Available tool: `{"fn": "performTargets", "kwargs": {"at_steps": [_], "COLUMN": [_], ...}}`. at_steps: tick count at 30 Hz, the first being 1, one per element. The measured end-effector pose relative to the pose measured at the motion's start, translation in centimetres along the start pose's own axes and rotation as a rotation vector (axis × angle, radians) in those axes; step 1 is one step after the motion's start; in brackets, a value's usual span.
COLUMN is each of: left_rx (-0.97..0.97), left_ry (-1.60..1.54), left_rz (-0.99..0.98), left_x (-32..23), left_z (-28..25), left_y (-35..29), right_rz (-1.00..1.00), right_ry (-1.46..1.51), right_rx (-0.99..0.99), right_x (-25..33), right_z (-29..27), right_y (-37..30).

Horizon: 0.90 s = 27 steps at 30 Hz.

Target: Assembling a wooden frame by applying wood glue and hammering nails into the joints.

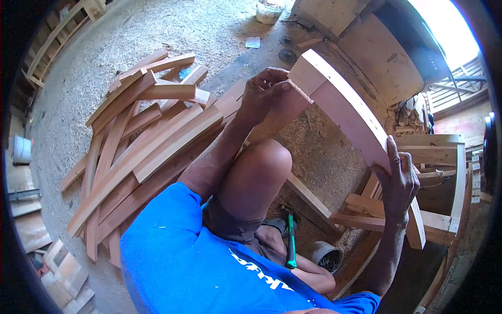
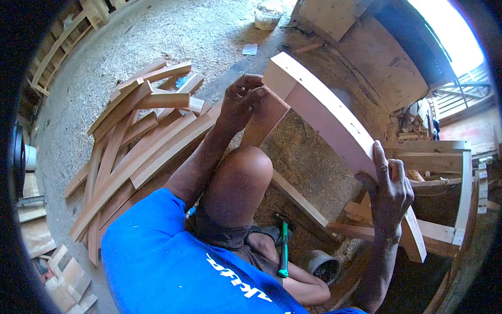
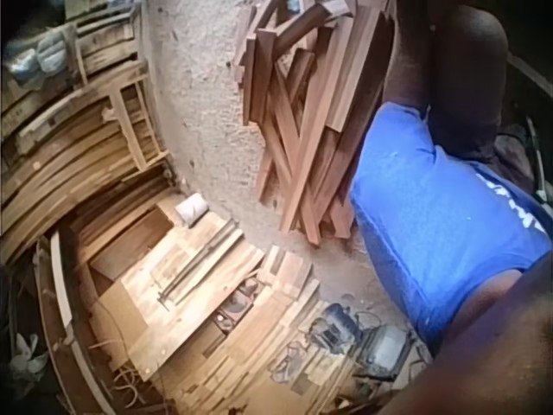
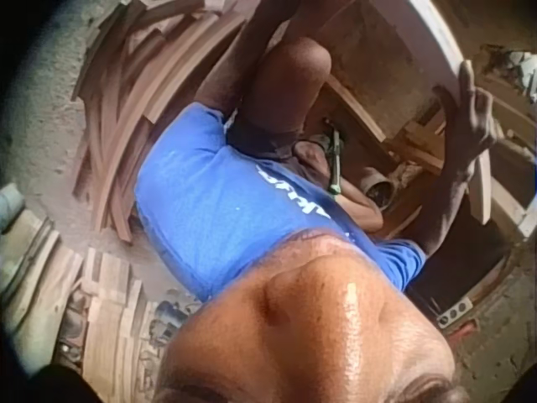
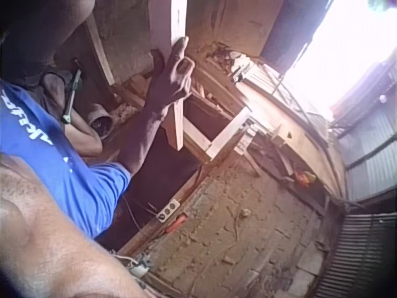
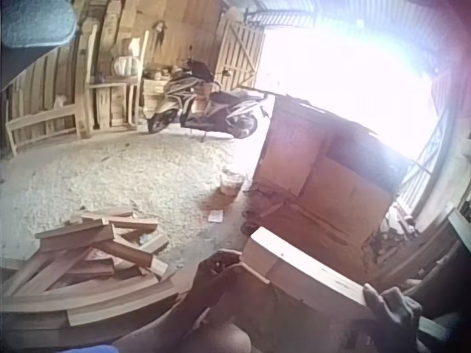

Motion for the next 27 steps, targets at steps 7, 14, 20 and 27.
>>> {"fn": "performTargets", "kwargs": {"at_steps": [7, 14, 20, 27], "left_rx": [-0.011, -0.051, -0.108, -0.056], "left_ry": [-0.052, -0.097, -0.015, -0.095], "left_rz": [0.083, 0.003, 0.027, 0.155], "left_x": [0.3, 0.9, 0.7, 0.2], "left_z": [0.3, 0.3, 0.5, 1.2], "left_y": [0.2, 0.2, 0.1, 0.1], "right_rz": [-0.011, -0.079, -0.007, -0.014], "right_ry": [-0.041, -0.064, -0.013, 0.008], "right_rx": [0.007, -0.034, -0.002, -0.009], "right_x": [-0.3, -0.5, -0.6, -0.7], "right_z": [0.6, 1.3, 1.7, 1.7], "right_y": [0.2, 0.2, 0.1, 0.1]}}
Point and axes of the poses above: each hand's wrist, its own y-axis towards the middle knuckle, its own z-axis out of the palm, x = y × z, the point moved 3 cm from there along y, towards the middle knuckle, and after that the axes turned 1 degree about z, right-handed, at the moved point
